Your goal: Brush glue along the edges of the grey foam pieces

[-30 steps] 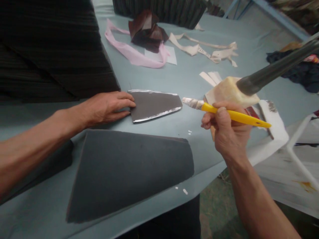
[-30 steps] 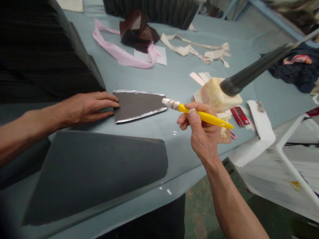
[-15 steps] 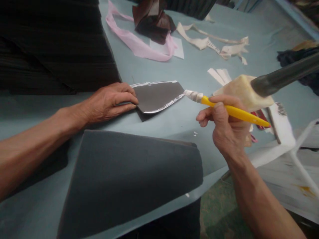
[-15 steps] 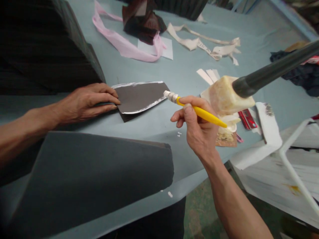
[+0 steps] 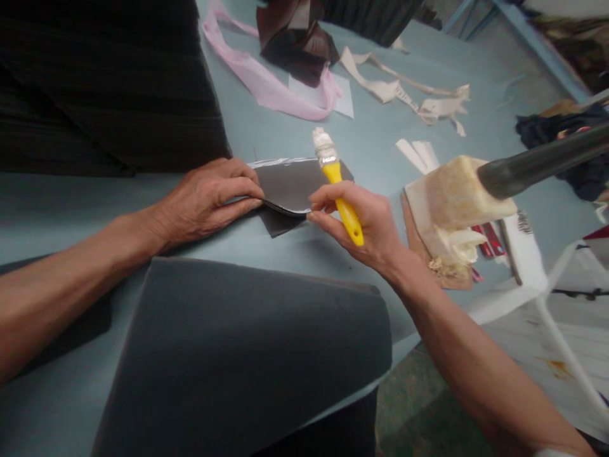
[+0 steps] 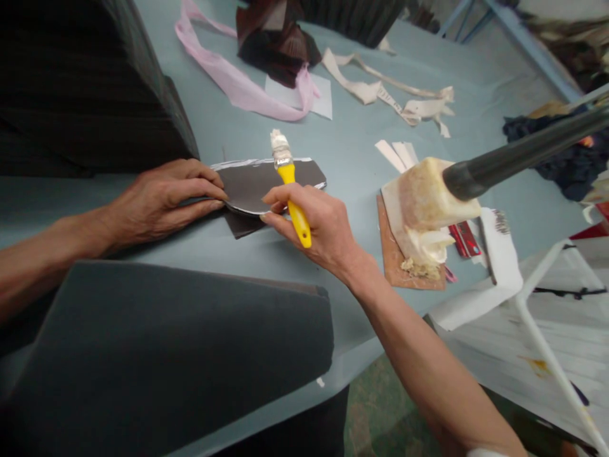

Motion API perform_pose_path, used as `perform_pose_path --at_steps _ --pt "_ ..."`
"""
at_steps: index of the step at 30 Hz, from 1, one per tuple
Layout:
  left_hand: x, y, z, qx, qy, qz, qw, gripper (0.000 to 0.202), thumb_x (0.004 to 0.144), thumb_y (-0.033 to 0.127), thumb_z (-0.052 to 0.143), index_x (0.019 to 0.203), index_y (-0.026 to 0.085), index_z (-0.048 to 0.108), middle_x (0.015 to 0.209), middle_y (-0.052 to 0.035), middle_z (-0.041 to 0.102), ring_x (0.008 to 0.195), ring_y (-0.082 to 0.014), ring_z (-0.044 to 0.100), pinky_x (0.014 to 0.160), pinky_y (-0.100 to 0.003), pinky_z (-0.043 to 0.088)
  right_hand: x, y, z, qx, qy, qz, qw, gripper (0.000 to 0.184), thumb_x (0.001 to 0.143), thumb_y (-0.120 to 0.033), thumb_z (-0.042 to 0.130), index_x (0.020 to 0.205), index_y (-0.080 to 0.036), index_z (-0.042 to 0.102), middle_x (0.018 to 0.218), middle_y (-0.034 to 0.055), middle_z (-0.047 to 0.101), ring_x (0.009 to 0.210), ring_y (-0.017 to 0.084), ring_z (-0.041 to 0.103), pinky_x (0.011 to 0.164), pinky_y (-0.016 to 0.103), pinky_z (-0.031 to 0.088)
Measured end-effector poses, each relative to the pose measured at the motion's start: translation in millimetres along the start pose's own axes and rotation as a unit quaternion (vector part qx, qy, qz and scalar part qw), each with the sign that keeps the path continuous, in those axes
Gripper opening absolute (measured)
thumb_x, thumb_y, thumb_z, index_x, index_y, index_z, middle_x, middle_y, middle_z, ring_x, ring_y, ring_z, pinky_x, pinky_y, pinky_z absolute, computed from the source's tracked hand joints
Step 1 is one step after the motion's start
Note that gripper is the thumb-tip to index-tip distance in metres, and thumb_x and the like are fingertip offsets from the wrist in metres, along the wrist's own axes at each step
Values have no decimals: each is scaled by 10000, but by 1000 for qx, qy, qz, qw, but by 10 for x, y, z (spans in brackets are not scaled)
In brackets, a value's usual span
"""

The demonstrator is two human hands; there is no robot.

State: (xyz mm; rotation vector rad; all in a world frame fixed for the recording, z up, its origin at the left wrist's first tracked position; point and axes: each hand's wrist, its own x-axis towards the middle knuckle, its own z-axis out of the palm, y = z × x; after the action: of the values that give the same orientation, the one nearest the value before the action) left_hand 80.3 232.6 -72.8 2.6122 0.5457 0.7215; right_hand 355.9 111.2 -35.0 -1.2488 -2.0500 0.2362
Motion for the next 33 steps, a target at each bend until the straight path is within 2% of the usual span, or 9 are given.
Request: perform_pose_path --at_steps 3,6,13,19,23,29,33 --pt "-7 -2 13 -3 0 -7 1000 338 1056 451 512 1089 249 781 1123 -69 742 1001 -237 670 921 -406 537 57 56 64 -24 -30 -4 999 278 985 -457 769 1146 -236 716 1045 50 807 948 213 739 900 358 567" --pt "-17 -4 27 -16 10 -20 1000 299 1038 470 542 1071 293 782 1132 -58 748 1014 -251 678 939 -412 529 102 101 112 -47 -55 7 997 377 965 -519 781 1206 -239 703 1094 60 804 970 232 728 915 378 559" --pt "-24 -1 30 -8 10 -13 1000 287 1042 472 537 1081 318 776 1139 -67 743 1027 -271 691 932 -438 538 141 170 149 -42 -69 10 997 354 967 -490 788 1178 -219 703 1076 60 805 940 232 717 890 378 519" --pt "-38 10 3 18 3 14 1000 340 1073 445 499 1127 243 767 1168 -85 734 1050 -264 683 941 -433 550 165 191 137 -17 -81 38 996 454 957 -611 754 1181 -220 699 1087 69 805 961 249 712 897 390 522" --pt "-38 23 6 23 -3 11 1000 331 1053 449 514 1121 235 757 1184 -82 728 1056 -262 679 963 -438 550 175 208 126 -10 -95 53 994 493 961 -662 719 1180 -222 694 1103 76 803 969 251 714 896 389 522" --pt "-38 12 30 25 6 8 1000 281 954 468 591 1091 276 743 1191 -91 723 1039 -296 672 958 -484 546 183 214 137 -45 -83 50 994 404 934 -546 806 1179 -246 689 1080 53 805 978 248 717 901 382 517" --pt "-30 19 36 15 6 -26 1000 282 916 517 658 1047 284 749 1167 -76 733 1010 -284 653 947 -473 530 198 200 166 -69 -54 43 995 350 956 -507 793 1167 -248 687 1078 51 807 990 244 723 916 383 515"
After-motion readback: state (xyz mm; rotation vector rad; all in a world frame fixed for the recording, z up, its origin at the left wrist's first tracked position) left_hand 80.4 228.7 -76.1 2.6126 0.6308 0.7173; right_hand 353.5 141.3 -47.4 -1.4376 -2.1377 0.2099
